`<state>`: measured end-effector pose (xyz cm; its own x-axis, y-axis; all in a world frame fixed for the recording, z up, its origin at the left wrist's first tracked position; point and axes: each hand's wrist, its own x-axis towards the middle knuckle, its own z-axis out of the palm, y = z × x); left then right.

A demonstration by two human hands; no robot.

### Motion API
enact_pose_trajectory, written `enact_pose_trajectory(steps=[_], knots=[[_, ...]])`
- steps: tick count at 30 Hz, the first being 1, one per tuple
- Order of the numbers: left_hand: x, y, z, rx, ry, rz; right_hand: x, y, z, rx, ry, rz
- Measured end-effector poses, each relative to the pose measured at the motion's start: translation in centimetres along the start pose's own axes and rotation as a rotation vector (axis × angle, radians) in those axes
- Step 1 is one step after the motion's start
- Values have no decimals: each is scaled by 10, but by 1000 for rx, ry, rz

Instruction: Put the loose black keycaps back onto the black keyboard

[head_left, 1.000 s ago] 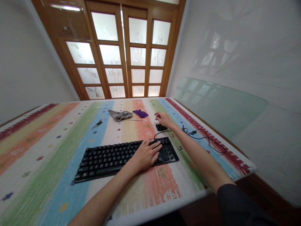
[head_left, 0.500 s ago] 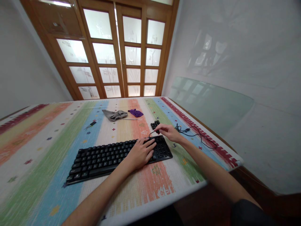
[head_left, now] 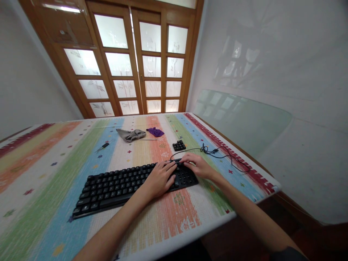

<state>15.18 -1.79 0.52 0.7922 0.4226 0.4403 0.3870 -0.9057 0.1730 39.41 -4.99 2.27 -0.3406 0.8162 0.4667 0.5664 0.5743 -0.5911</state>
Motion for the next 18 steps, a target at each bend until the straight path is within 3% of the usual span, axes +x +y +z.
enact_pose_trajectory(steps=[18], knots=[[1,-1,-1,-31,-1,-7,-12,-8,7,-65,36,-25]])
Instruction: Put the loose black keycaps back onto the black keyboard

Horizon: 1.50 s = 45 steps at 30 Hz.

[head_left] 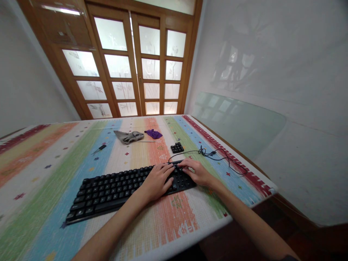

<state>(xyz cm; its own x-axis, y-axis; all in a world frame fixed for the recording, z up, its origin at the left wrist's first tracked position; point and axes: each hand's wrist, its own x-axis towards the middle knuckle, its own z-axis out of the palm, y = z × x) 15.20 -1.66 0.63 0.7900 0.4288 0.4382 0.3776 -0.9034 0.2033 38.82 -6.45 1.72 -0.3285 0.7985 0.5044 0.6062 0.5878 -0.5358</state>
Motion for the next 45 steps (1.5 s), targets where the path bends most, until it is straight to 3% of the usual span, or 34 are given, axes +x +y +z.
enact_pose_trajectory(steps=[28,45], knots=[[0,1,-3,-16,-1,-16,-6,1,4,-56,29,-38],[-1,0,-3,-87,-31,-65,-7,-5,11,-3,116,27]])
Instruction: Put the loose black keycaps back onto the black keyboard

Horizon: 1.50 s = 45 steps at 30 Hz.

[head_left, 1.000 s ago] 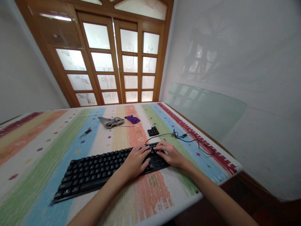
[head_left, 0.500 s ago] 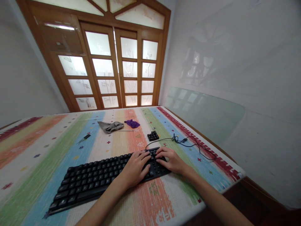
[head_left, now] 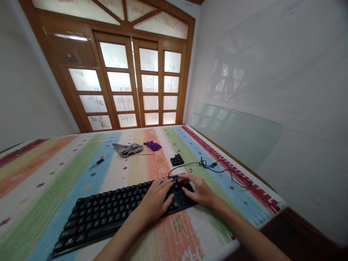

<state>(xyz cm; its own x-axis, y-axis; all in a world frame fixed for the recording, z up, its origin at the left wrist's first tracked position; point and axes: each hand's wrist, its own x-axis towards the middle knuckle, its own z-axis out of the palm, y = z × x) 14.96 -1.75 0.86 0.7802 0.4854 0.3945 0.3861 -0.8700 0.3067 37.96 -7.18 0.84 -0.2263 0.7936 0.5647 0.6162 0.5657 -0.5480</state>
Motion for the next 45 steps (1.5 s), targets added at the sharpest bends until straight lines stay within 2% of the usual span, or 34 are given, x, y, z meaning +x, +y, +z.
enact_pose_trajectory(steps=[11,18,32,38,45], knots=[[-1,-1,2,16,23,11,-1,3,3,-27,37,-44],[-1,-1,2,22,26,9,-1,2,4,3,67,-11],[0,-2,2,15,25,22,-2,5,4,-109,-11,-36],[1,-2,0,29,2,18,-1,8,3,-161,-1,-105],[1,-2,1,24,17,28,0,7,0,-129,-12,-140]])
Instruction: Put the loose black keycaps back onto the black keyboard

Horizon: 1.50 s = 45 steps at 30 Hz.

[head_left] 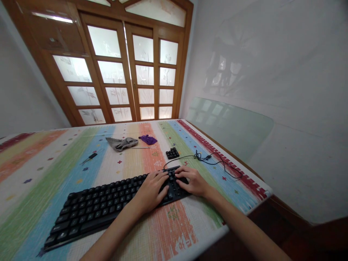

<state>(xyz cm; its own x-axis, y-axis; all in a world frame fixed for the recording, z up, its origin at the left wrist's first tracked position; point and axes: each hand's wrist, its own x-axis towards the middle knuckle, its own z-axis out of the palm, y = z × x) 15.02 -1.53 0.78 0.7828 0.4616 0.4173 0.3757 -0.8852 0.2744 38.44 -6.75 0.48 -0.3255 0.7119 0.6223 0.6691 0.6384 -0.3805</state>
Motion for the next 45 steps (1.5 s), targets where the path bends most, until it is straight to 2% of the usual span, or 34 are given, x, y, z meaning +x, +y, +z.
enact_pose_trajectory(steps=[9,19,26,29,32,40,45], knots=[[1,2,-2,-20,-3,-1,1,-4,-2,21,-15,104],[1,1,0,1,4,0,1,4,2,45,10,33],[1,0,3,16,19,19,3,-1,0,-19,-47,-7],[2,1,4,24,8,26,4,-6,-4,-105,-77,-48],[4,3,4,36,-13,39,5,-9,-7,-160,-69,-11],[8,7,3,81,-125,89,11,-2,-4,-129,-145,45],[7,7,5,96,-128,78,16,5,-3,-74,-188,71]])
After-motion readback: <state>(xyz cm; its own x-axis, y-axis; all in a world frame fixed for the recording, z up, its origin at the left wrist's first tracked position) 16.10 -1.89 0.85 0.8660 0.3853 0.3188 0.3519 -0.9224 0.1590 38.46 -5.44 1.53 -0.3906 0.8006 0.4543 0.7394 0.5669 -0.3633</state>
